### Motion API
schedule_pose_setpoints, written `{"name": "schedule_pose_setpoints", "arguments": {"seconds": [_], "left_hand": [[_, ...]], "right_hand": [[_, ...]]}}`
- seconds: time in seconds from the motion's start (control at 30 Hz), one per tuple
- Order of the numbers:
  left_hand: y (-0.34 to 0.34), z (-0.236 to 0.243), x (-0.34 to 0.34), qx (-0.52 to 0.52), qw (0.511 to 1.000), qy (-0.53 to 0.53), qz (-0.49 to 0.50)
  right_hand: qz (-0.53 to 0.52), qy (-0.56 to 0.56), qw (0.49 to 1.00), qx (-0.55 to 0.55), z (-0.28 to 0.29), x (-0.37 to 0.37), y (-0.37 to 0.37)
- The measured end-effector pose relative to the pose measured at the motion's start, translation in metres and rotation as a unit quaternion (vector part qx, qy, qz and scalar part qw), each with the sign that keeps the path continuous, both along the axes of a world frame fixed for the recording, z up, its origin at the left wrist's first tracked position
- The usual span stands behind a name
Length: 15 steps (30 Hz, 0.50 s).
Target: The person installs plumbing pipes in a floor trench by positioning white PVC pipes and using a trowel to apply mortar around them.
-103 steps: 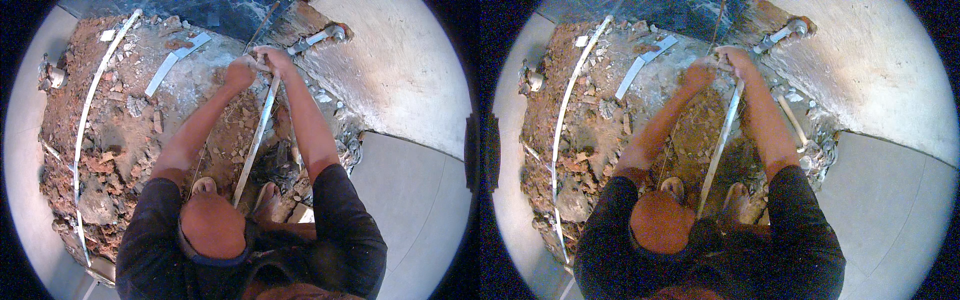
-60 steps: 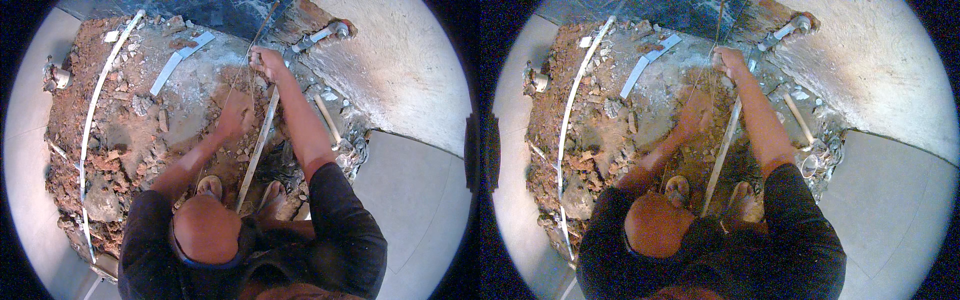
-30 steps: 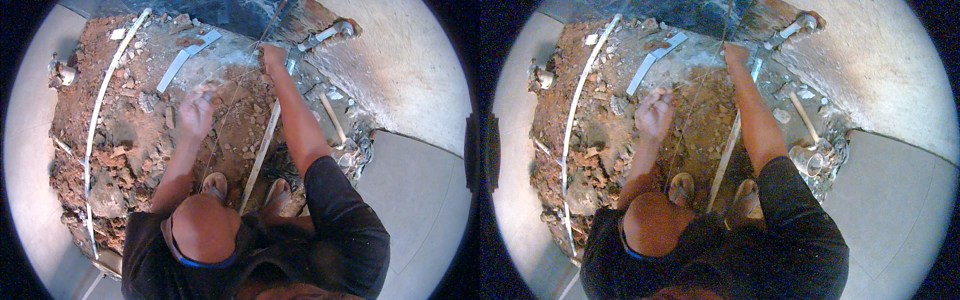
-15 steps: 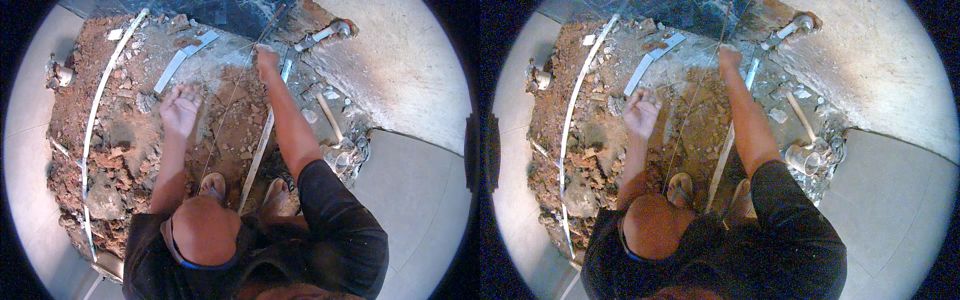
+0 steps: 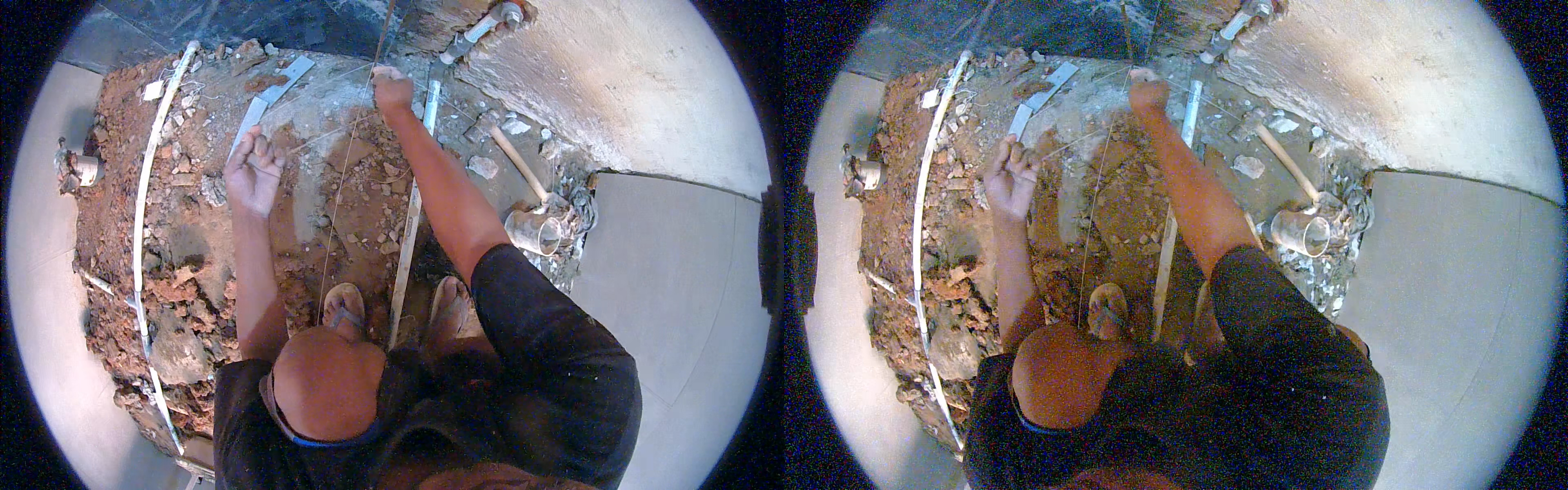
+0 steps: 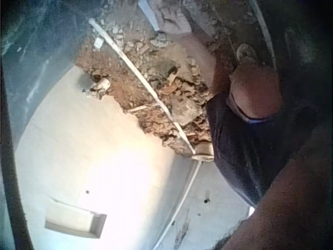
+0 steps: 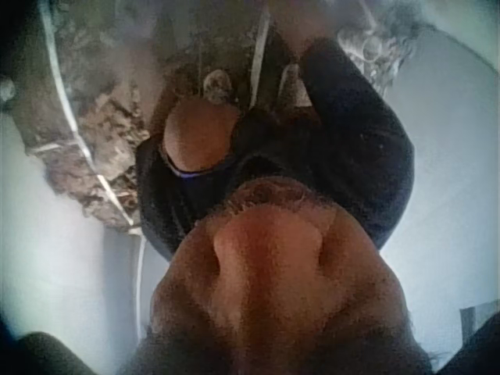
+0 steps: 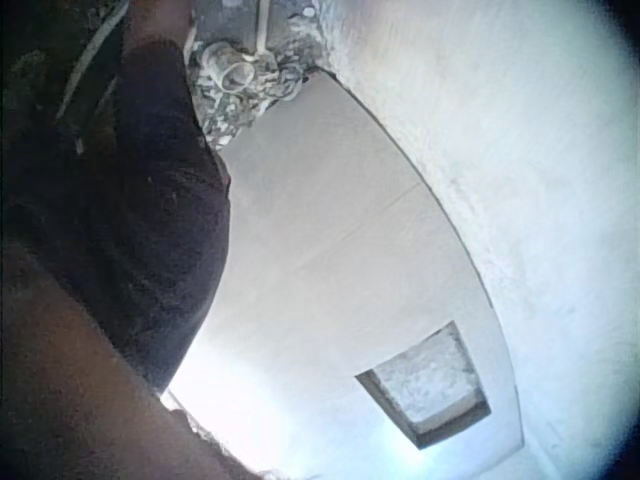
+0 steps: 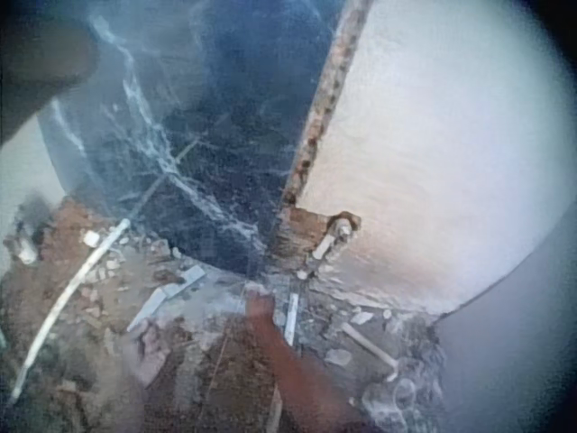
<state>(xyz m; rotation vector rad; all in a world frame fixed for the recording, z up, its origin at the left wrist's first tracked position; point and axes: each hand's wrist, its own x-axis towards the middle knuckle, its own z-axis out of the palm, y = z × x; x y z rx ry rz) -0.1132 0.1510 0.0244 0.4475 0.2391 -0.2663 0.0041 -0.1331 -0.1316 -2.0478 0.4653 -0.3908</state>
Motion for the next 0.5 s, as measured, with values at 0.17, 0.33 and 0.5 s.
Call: {"name": "schedule_pose_setpoints", "arguments": {"seconds": [0.17,0.33,0.5], "left_hand": [[0.006,-0.001,0.007,-0.010,0.999,-0.036,-0.003],[0.005,-0.001,0.011,-0.001,0.994,-0.016,-0.104],[0.002,0.001,-0.001,0.072,0.996,0.039,-0.033]], "right_hand": [[0.039,-0.114,0.992,-0.023,-0.021,-0.002,-0.007],[-0.015,-0.051,0.973,-0.225,-0.042,-0.001,-0.010],[-0.019,0.003,1.000,0.004,-0.014,-0.034,0.019]]}}
